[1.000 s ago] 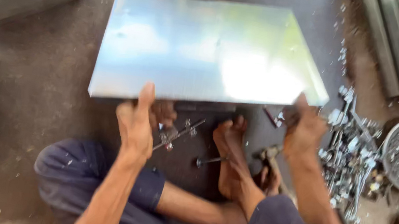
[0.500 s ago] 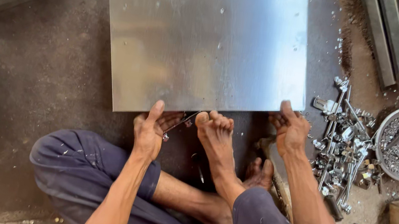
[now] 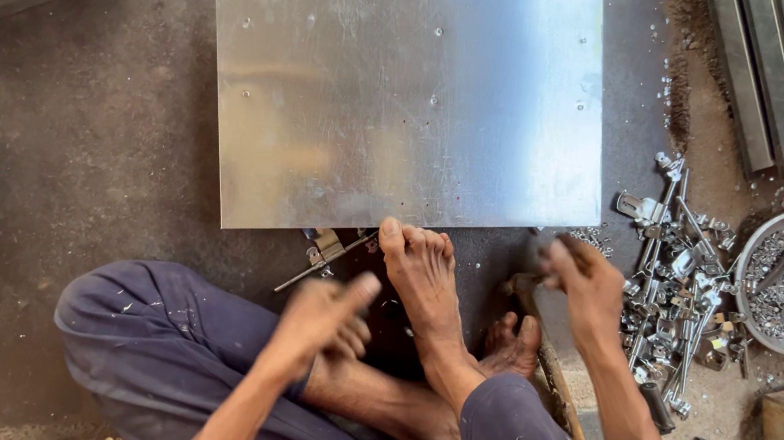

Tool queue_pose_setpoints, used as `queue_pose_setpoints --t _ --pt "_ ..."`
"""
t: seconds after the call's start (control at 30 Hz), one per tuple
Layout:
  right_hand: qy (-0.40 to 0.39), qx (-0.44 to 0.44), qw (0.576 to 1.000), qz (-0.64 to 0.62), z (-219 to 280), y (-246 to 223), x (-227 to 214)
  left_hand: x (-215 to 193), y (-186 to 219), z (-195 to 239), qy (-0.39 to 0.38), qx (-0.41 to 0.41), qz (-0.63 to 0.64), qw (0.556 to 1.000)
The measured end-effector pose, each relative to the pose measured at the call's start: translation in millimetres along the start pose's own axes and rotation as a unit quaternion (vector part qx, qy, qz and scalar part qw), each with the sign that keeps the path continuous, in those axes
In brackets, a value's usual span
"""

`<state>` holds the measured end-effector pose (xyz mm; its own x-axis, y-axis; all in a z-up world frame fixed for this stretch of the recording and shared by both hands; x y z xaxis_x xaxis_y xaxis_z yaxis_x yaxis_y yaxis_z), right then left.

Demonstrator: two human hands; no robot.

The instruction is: The person assembles metal components by hand and with a hammer, attaching latches and hinges to metal panels and boxes.

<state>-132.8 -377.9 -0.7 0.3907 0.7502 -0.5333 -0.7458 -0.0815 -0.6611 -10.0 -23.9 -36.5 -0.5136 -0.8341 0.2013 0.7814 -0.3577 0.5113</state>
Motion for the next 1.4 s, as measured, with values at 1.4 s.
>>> queue_pose_setpoints --t 1.4 --pt "-0.042 -0.512 0.846 0.143 163.7 -162.4 0.4 18.1 137.7 -5.6 0.111 0.593 -0.271 0.750"
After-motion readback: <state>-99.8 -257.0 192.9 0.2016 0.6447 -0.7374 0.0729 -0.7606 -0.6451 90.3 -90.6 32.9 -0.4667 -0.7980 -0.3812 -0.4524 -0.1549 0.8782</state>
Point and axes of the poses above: each hand's wrist, its own z-axis away from the middle knuckle, its own x-axis out of the palm, y = z × x, the point moved 7 cm from there along -z, towards the middle knuckle, and after that the axes turned 2 degrees about -y, right-handed, at the moved point
